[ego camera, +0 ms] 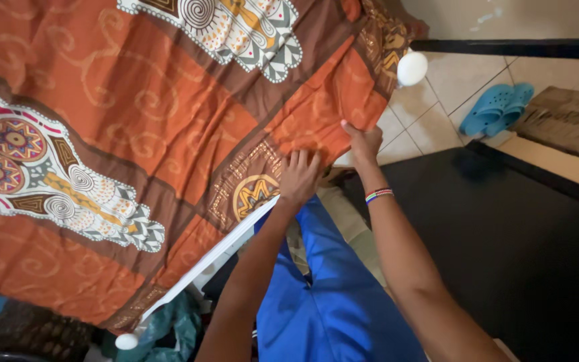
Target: The person folds a large patterned bed sheet on a bed. They smooth the fabric, fold the edges inward, and align the sheet into a compact rectangular shape.
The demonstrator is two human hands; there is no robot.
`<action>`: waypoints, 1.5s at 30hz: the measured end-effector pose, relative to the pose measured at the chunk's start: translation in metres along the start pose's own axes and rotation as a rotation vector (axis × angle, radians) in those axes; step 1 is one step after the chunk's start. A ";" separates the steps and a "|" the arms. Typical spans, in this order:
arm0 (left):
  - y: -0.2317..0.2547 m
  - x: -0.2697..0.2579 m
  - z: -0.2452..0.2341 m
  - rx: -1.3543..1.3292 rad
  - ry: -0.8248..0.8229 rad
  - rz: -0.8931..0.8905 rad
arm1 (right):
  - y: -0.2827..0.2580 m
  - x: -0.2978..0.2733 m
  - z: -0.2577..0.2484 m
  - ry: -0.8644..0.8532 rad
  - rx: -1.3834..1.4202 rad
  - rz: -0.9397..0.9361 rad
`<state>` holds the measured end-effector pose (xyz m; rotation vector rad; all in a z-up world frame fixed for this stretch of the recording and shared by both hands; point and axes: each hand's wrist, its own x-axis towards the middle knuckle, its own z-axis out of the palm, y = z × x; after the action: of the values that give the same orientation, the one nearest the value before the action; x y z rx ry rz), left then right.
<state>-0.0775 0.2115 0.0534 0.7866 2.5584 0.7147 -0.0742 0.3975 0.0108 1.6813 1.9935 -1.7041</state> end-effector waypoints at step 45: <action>-0.068 0.018 0.032 0.321 -0.034 0.031 | 0.089 -0.088 0.113 -0.099 0.433 0.390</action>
<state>-0.1047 0.1853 -0.0141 0.9296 2.6704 0.2969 -0.0398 0.2412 -0.0424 1.8921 1.2027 -2.1031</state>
